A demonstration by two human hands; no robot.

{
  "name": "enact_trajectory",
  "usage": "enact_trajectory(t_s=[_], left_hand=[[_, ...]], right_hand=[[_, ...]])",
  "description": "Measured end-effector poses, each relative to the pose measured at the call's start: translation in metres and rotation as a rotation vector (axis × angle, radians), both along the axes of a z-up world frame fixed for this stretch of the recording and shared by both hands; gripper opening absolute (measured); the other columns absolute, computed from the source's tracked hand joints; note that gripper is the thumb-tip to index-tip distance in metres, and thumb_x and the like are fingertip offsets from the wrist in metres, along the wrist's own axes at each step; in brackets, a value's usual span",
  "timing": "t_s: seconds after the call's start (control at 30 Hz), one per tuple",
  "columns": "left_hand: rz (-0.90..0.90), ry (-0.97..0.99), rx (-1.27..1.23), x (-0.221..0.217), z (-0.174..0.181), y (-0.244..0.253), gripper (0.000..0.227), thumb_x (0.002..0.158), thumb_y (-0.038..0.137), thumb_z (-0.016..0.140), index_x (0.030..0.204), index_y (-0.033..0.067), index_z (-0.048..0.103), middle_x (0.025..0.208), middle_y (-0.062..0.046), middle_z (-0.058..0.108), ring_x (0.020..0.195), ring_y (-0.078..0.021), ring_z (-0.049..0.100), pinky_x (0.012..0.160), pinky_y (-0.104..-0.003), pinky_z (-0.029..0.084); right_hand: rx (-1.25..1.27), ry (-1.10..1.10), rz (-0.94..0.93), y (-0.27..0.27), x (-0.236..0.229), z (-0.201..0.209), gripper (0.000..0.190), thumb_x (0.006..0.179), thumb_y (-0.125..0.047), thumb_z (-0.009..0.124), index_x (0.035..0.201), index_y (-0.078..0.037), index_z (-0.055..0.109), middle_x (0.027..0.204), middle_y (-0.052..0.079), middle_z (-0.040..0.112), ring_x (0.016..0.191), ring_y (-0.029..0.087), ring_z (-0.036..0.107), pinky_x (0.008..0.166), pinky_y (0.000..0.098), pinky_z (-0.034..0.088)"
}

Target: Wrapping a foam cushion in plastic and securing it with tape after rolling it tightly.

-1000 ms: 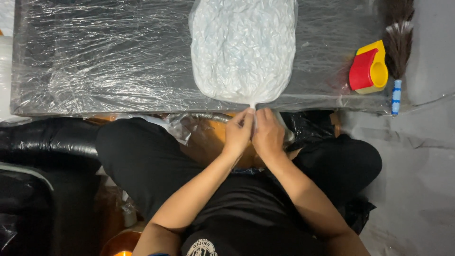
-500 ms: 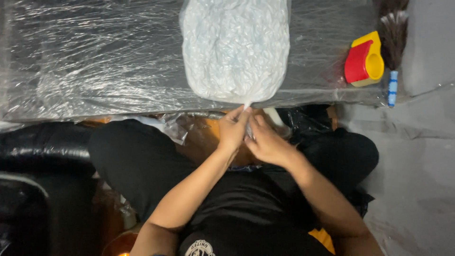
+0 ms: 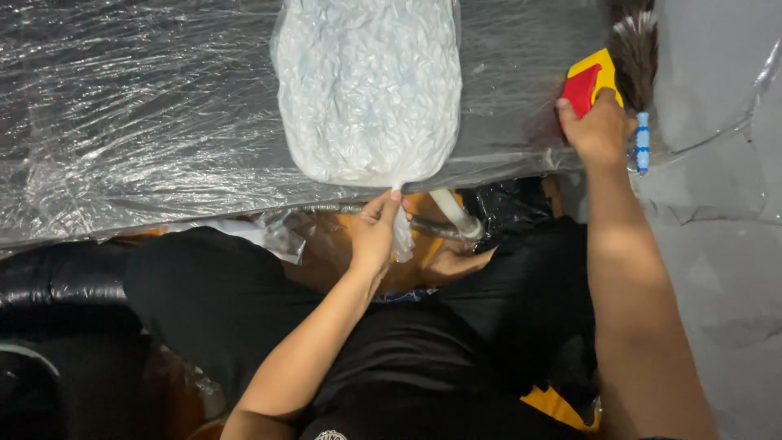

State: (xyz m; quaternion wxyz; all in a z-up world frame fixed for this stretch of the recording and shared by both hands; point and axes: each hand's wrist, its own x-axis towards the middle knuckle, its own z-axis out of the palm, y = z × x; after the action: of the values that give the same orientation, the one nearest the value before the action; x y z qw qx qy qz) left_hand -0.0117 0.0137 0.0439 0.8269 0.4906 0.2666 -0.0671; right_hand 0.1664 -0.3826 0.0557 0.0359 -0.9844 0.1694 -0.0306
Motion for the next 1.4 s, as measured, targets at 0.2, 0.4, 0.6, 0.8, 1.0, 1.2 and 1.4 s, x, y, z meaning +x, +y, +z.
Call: enact_trajectory(t_s=[0.2,0.4,0.6,0.8,1.0,1.2,1.4], left_hand=[[-0.063,0.025,-0.16,0.002,0.013,0.012,0.021,0.099,0.025,0.069,0.09,0.0061,0.075,0.072,-0.005,0.071,0.057,-0.0129,0.065,0.056,-0.027,0.058],[-0.083,0.034,-0.113,0.003,0.018,0.016,0.024,0.098,0.029,0.069,0.095,0.0062,0.078,0.071,-0.003,0.07,0.052,-0.0115,0.06,0.049,-0.024,0.049],[-0.077,0.109,-0.09,0.003,0.018,0.02,0.038,0.095,0.024,0.068,0.127,0.0037,0.073,0.093,-0.007,0.077,0.071,-0.0119,0.066,0.062,-0.024,0.054],[-0.159,0.038,0.078,0.003,0.0,0.02,0.028,0.094,0.036,0.069,0.094,0.0114,0.082,0.087,0.003,0.078,0.075,-0.0071,0.066,0.071,-0.022,0.05],[-0.046,-0.038,-0.077,0.001,-0.023,0.015,0.035,0.094,0.027,0.076,0.118,0.0005,0.074,0.09,-0.016,0.078,0.072,-0.0188,0.076,0.061,-0.031,0.065],[-0.122,-0.064,-0.089,0.008,-0.039,0.016,0.036,0.096,0.029,0.075,0.123,0.0054,0.074,0.097,-0.01,0.078,0.08,-0.0131,0.072,0.065,-0.031,0.064],[-0.127,-0.092,-0.099,0.005,-0.031,0.024,0.033,0.1,0.026,0.07,0.126,0.0049,0.072,0.105,-0.012,0.077,0.089,-0.0121,0.071,0.073,-0.032,0.063]], right_hand=[[0.029,-0.362,0.145,-0.028,-0.016,-0.003,0.032,0.098,-0.029,0.071,0.116,-0.004,0.065,0.099,0.024,0.075,0.086,0.05,0.069,0.075,0.0561,0.051],[1.187,-0.598,0.034,0.005,-0.091,0.052,0.009,0.078,-0.012,0.063,0.085,-0.016,0.058,0.085,-0.005,0.054,0.08,0.008,0.051,0.069,0.0214,0.036],[1.998,-0.364,-0.284,0.055,-0.167,0.03,0.025,0.067,-0.004,0.056,0.085,0.001,0.073,0.094,0.017,0.074,0.093,0.035,0.071,0.093,0.0478,0.06],[1.821,0.026,0.116,0.091,-0.179,0.009,0.049,0.074,-0.018,0.056,0.117,0.005,0.062,0.099,0.013,0.069,0.085,0.021,0.067,0.072,0.026,0.053],[1.54,0.098,0.19,0.135,-0.164,0.012,0.039,0.07,-0.013,0.059,0.106,0.002,0.065,0.081,0.008,0.05,0.074,0.024,0.059,0.057,0.0343,0.051],[1.407,0.152,0.328,0.174,-0.154,0.03,0.032,0.08,-0.011,0.064,0.107,0.004,0.068,0.083,0.014,0.056,0.074,0.027,0.063,0.054,0.041,0.054],[1.092,0.218,0.342,0.208,-0.153,0.066,0.024,0.09,-0.018,0.063,0.11,-0.006,0.071,0.092,0.014,0.063,0.089,0.026,0.064,0.077,0.0393,0.051]])
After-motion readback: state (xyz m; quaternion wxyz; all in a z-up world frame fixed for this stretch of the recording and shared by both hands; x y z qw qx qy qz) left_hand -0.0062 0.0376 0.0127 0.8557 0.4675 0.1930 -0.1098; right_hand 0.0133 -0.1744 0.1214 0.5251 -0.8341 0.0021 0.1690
